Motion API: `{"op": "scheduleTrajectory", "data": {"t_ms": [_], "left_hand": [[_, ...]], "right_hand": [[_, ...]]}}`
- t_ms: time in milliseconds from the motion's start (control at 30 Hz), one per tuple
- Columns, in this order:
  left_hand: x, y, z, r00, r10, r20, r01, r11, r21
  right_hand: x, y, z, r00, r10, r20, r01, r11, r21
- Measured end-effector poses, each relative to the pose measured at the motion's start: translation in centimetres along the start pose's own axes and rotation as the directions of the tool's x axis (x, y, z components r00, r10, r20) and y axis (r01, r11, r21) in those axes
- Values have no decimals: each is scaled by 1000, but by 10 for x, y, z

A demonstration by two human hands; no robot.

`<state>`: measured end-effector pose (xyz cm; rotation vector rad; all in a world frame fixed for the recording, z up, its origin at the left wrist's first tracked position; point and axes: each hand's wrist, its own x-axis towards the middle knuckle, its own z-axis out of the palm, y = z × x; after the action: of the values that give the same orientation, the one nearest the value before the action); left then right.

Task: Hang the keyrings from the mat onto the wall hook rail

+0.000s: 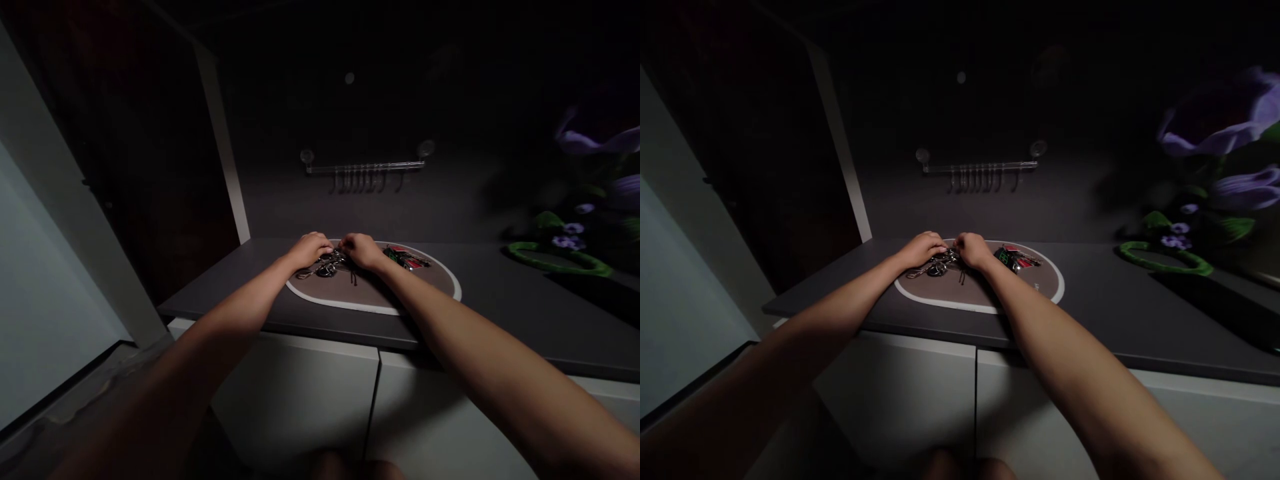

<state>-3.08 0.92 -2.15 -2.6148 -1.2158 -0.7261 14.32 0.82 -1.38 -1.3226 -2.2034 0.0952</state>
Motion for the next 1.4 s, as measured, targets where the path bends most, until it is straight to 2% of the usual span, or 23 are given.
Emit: {"op": "scheduleTrajectory", "data": {"t_ms": [333, 700, 833, 1067, 1400], "left_hand": [[-2, 9, -7, 1000, 0, -20, 3, 989, 151], [-2, 15, -17, 988, -37, -147, 68, 974, 214], [-1, 15, -17, 982, -45, -184, 82, 976, 200], [0, 16, -16, 963, -65, -260, 115, 976, 183], [1, 21, -17, 950, -69, -303, 132, 972, 195]], "right_hand": [[1, 1, 1, 1000, -9, 22, 10, 1000, -19], [0, -3, -1, 1000, -5, 18, 5, 1000, -3], [-2, -7, -4, 1000, -10, -26, 11, 1000, 30], [-1, -10, -5, 983, -120, -136, 140, 980, 142], [-5, -15, -9, 965, -124, -233, 178, 957, 230]]}}
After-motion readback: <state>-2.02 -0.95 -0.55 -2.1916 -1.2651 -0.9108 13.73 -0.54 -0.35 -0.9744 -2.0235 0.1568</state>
